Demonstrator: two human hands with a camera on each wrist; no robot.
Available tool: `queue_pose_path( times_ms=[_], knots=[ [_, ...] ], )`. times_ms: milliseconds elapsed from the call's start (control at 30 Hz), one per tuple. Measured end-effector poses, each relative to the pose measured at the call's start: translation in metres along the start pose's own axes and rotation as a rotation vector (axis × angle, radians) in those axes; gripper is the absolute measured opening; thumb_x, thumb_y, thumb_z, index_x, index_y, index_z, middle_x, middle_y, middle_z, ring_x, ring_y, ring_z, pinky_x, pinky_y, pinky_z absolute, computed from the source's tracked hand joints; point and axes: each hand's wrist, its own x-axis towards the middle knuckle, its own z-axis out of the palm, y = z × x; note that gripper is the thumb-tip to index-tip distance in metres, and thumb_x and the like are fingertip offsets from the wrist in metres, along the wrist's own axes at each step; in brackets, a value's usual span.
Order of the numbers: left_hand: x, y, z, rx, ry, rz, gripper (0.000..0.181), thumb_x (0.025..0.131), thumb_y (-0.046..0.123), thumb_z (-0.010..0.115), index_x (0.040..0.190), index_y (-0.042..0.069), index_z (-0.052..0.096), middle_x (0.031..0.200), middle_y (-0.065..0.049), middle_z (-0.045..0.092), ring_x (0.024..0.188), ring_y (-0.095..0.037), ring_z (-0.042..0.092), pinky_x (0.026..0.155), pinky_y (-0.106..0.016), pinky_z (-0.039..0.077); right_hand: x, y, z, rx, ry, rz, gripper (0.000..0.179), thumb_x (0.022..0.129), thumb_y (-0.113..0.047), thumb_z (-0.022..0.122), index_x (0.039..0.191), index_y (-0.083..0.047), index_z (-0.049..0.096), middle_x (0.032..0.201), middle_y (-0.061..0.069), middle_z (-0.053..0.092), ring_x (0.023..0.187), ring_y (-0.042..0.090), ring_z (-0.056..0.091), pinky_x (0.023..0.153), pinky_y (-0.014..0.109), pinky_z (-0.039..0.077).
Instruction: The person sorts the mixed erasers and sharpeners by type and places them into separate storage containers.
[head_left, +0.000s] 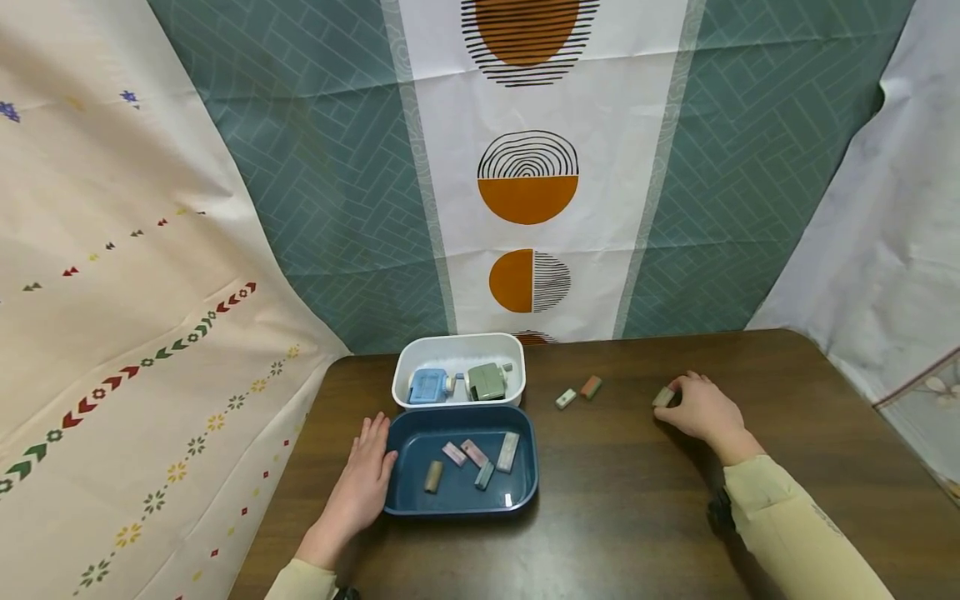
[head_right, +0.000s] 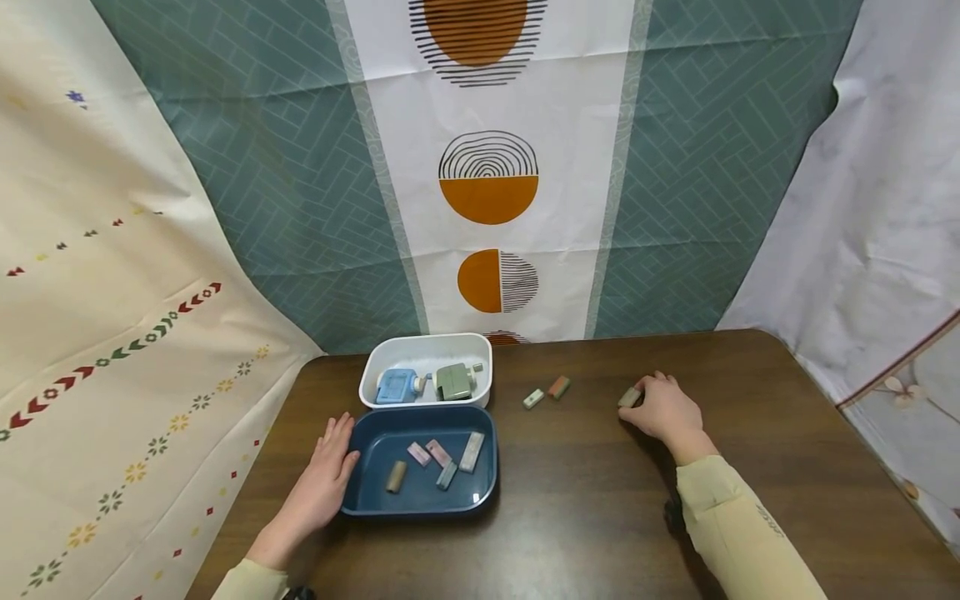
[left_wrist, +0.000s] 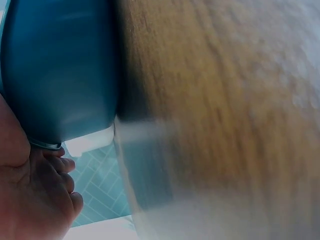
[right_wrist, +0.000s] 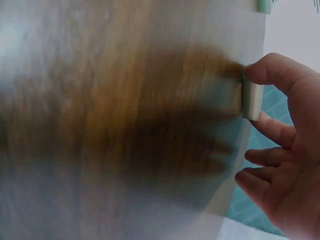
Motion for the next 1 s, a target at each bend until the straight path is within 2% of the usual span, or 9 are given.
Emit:
queue_pose_path(
  times_ms=[233,467,600,800,1000],
  knots=[
    [-0.001,0.0,-0.001,0.0,-0.002,0.0,0.062,0.114,0.016,0.05,0.166,-0.008,0.025,0.175,-0.025,0.017,0.162,-0.046,0.008,0.126,-0.066,0.012,-0.004,-0.018,0.002,0.04,-0.001,-0.003,0.066,0.09,-0.039,0.077,0.131,0.011,0.063,0.153,0.043,0.042,0.135,0.061,0.046,0.098,0.071,0.049],
    [0.0,0.001,-0.001,0.002,-0.004,-0.004,0.062,0.114,0.017,0.049,0.166,-0.007,0.025,0.175,-0.025,0.017,0.162,-0.046,0.008,0.127,-0.066,0.012,-0.006,-0.036,0.001,0.069,0.01,-0.024,0.065,0.091,-0.039,0.077,0.133,0.009,0.062,0.16,0.044,0.032,0.148,0.062,0.031,0.106,0.077,0.041],
    [0.0,0.001,-0.002,0.003,-0.005,-0.007,0.062,0.114,0.017,0.05,0.166,-0.007,0.024,0.175,-0.025,0.016,0.162,-0.046,0.008,0.127,-0.066,0.012,-0.007,-0.047,0.001,0.088,0.018,-0.045,0.064,0.091,-0.039,0.077,0.133,0.008,0.063,0.162,0.043,0.029,0.15,0.062,0.027,0.105,0.078,0.041],
    [0.0,0.001,-0.002,0.005,-0.004,-0.005,0.062,0.114,0.017,0.05,0.166,-0.007,0.024,0.175,-0.025,0.016,0.162,-0.046,0.008,0.127,-0.066,0.012,-0.01,-0.065,0.002,0.111,0.019,-0.075,0.06,0.092,-0.04,0.077,0.131,0.004,0.064,0.165,0.041,0.025,0.154,0.06,0.019,0.099,0.076,0.046],
    [0.0,0.002,-0.001,0.004,-0.006,-0.001,0.062,0.114,0.017,0.049,0.166,-0.008,0.024,0.175,-0.025,0.016,0.162,-0.047,0.008,0.127,-0.066,0.012,-0.013,-0.084,0.003,0.124,0.029,-0.111,0.054,0.091,-0.038,0.079,0.128,-0.001,0.067,0.168,0.038,0.023,0.156,0.058,0.017,0.086,0.067,0.055]
  ],
)
